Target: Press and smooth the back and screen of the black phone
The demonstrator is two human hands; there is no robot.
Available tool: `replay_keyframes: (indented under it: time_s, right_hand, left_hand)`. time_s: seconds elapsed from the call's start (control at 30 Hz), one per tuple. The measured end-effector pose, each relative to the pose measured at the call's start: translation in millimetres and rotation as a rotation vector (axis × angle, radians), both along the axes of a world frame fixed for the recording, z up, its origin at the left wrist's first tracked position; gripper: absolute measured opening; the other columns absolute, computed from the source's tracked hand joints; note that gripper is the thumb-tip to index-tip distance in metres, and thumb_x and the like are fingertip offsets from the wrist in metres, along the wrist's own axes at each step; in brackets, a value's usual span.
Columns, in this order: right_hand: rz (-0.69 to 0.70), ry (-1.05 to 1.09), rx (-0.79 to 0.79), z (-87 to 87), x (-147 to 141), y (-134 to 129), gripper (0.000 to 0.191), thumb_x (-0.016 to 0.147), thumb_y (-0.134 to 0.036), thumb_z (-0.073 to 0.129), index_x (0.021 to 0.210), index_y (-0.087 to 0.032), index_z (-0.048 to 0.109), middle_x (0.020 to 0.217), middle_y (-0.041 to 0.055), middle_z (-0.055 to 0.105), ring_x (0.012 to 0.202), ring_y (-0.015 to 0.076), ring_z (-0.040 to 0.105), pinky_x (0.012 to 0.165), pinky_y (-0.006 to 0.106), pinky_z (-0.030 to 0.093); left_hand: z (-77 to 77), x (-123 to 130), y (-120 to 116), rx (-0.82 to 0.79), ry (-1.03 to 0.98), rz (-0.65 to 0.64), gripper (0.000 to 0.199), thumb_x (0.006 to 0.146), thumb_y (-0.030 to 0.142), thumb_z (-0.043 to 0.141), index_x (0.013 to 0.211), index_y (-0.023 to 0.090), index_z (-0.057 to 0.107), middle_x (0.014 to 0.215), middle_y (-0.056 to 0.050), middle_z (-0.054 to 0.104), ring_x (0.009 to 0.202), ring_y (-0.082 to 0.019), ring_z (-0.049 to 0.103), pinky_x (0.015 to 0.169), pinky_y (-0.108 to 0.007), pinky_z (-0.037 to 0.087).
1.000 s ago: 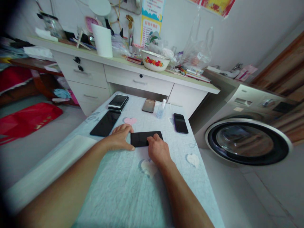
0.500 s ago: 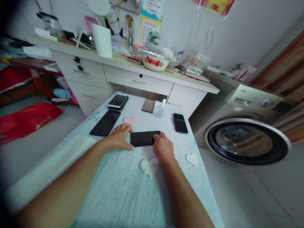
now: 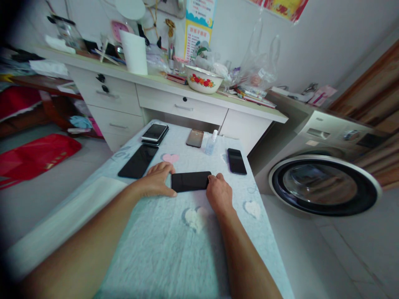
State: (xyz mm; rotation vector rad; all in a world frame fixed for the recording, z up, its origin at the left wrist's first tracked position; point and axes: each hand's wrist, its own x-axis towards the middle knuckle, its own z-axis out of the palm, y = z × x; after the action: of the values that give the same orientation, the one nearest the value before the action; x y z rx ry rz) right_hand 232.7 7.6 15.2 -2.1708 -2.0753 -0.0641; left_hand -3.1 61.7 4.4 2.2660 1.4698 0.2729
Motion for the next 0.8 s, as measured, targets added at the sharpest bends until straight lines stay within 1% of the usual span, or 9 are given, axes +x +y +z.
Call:
replay_keyframes:
  time_s: [0.2, 0.33, 0.43, 0.6, 0.8]
  right_hand:
    - [-0.054, -0.016, -0.002, -1.7, 2, 1, 0.037, 0.098, -0.03, 0.03, 0.111, -0.025, 0.064, 0.096, 0.0063, 0.058, 0.083, 0.0166, 0.06, 0.068, 0.027, 0.036]
    - [-0.062, -0.026, -0.001, -1.4, 2, 1, 0.037, 0.098, -0.03, 0.029, 0.105, -0.024, 0.065, 0.093, 0.006, 0.058, 0.081, 0.0168, 0.06, 0.067, 0.027, 0.036]
    - [-0.063, -0.037, -0.021, -0.8, -1, 0, 0.038, 0.098, -0.031, 0.028, 0.106, -0.023, 0.065, 0.095, 0.0065, 0.058, 0.08, 0.0167, 0.06, 0.066, 0.027, 0.036]
    - [-0.02, -0.049, -0.04, 0.3, -6, -1, 0.035, 0.097, -0.028, 0.031, 0.115, -0.025, 0.061, 0.099, 0.0063, 0.057, 0.081, 0.0162, 0.059, 0.066, 0.027, 0.036]
    - [0.043, -0.057, -0.056, 3.3, -13, -3, 0.032, 0.096, -0.025, 0.034, 0.111, -0.025, 0.061, 0.099, 0.0048, 0.056, 0.079, 0.0151, 0.058, 0.064, 0.026, 0.035]
  left_hand:
    - [0.0, 0, 0, 0.005, 0.004, -0.007, 0.065, 0.047, 0.051, 0.073, 0.099, 0.026, 0.044, 0.122, -0.005, 0.044, 0.121, -0.028, 0.04, 0.101, -0.038, 0.033]
    - [-1.4, 0, 1, 0.008, -0.001, -0.001, 0.066, 0.047, 0.051, 0.074, 0.099, 0.026, 0.044, 0.121, -0.005, 0.044, 0.12, -0.028, 0.04, 0.1, -0.038, 0.033]
    - [-1.7, 0, 1, 0.014, -0.004, -0.003, 0.065, 0.047, 0.051, 0.073, 0.099, 0.026, 0.045, 0.121, -0.005, 0.044, 0.12, -0.028, 0.04, 0.1, -0.038, 0.033]
    - [-1.1, 0, 1, 0.008, -0.005, 0.001, 0.065, 0.047, 0.051, 0.074, 0.099, 0.026, 0.045, 0.12, -0.005, 0.044, 0.119, -0.028, 0.041, 0.1, -0.038, 0.034]
    - [-2.3, 0, 1, 0.011, -0.007, 0.004, 0.066, 0.046, 0.053, 0.073, 0.099, 0.026, 0.045, 0.119, -0.005, 0.044, 0.118, -0.028, 0.041, 0.1, -0.038, 0.033]
